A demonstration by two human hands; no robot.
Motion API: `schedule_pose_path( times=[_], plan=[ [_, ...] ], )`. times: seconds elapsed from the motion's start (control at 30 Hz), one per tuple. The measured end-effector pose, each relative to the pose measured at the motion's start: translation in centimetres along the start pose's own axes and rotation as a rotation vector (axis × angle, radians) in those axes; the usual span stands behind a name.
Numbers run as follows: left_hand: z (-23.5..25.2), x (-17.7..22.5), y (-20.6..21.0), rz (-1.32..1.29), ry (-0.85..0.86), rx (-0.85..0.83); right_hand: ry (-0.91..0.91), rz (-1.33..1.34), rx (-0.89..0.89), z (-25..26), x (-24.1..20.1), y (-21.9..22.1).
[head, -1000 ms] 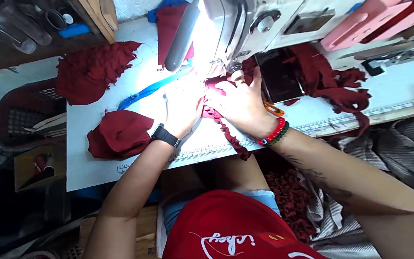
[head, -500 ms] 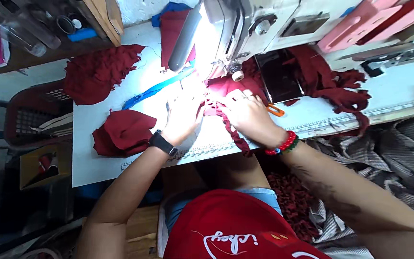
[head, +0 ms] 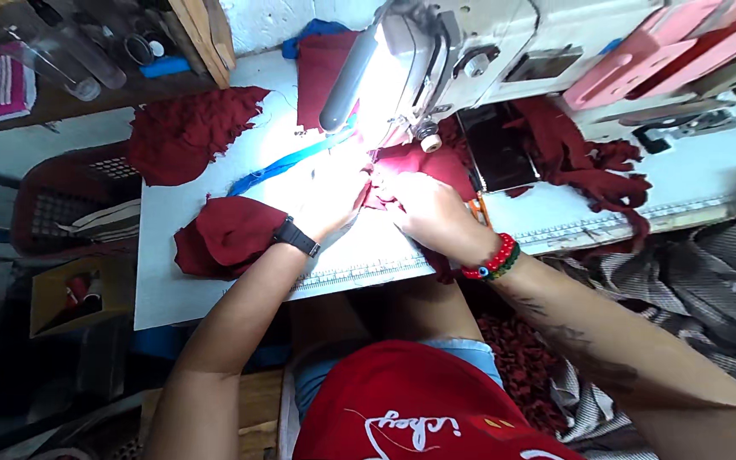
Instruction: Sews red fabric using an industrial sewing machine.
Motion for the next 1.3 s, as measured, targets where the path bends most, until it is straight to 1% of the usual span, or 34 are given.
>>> schedule_pose_path(
  times=[0.03,0.1,0.17,0.27,0.37,0.43,0.5,0.53,0.6,0.73,0.8,0.87,0.97,1.07,1.17,1.23,1.3],
  plan=[
    [0.0,0.1,0.1,-0.005,0.014,-0.008,-0.036,-0.038,-0.002,-0.1,-0.2,0.1],
    [-0.1,0.1,0.3,0.009,0.028,0.003,-0.047,-0.05,-0.028,0.0,0.0,-0.1],
    [-0.2,0.1,0.2,0.003,-0.003,0.013,0.04,0.021,-0.068,0.6,0.9,-0.5],
    [0.0,-0.1,0.2,-0.119,-0.053,0.019,0.204,0.167,-0.018,1.4,1.7,-1.0],
    [0.1,-0.2,0.4,-0.124,-0.07,0.0,0.301,0.253,-0.036,1.5,1.7,-0.8],
    [0.2,-0.2,0.4,-0.098,-0.088,-0.032,0.27,0.201,-0.097,2.0,2.1,-0.5],
    [0.3,-0.4,0.6,-0.087,-0.088,-0.027,0.259,0.107,-0.201,2.8,2.8,-0.1],
    [0.3,-0.5,0.6,-0.088,-0.08,-0.021,0.267,0.088,-0.218,3.1,2.9,-0.2],
    [0.6,-0.4,0.4,-0.087,-0.073,-0.004,0.278,0.111,-0.175,3.3,2.8,-0.6],
    [1.1,-0.1,0.1,-0.003,-0.099,-0.014,0.242,0.304,-0.065,2.7,3.0,-0.6],
    [1.2,-0.4,0.1,-0.007,-0.085,0.016,0.272,0.364,-0.025,2.3,2.6,-0.8],
    [1.1,-0.9,0.4,-0.066,-0.088,0.059,0.275,0.353,0.033,1.5,2.0,-0.8],
    [1.1,-1.1,0.5,-0.1,-0.095,0.05,0.214,0.289,0.135,1.2,2.1,0.2],
    [1.0,-0.9,0.5,-0.07,-0.084,0.049,0.184,0.199,0.127,0.4,1.9,0.7],
    [0.9,-0.8,1.0,0.005,-0.083,0.011,0.224,0.272,0.118,-1.1,1.1,0.2],
    [1.0,-0.7,1.1,0.018,-0.09,-0.004,0.263,0.337,0.128,-0.5,2.3,0.6],
    [1.1,-0.6,0.7,0.005,-0.085,0.008,0.319,0.415,0.049,1.7,4.1,1.0]
  ],
)
Point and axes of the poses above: each hand's wrist, its own z-axis towards the middle knuckle, its own y-axis out of the palm, x = y × z, the point moved 5 cm from there along z, towards the middle knuckle, and after that the axes turned 12 degrees about -y, right-handed, at the moved point
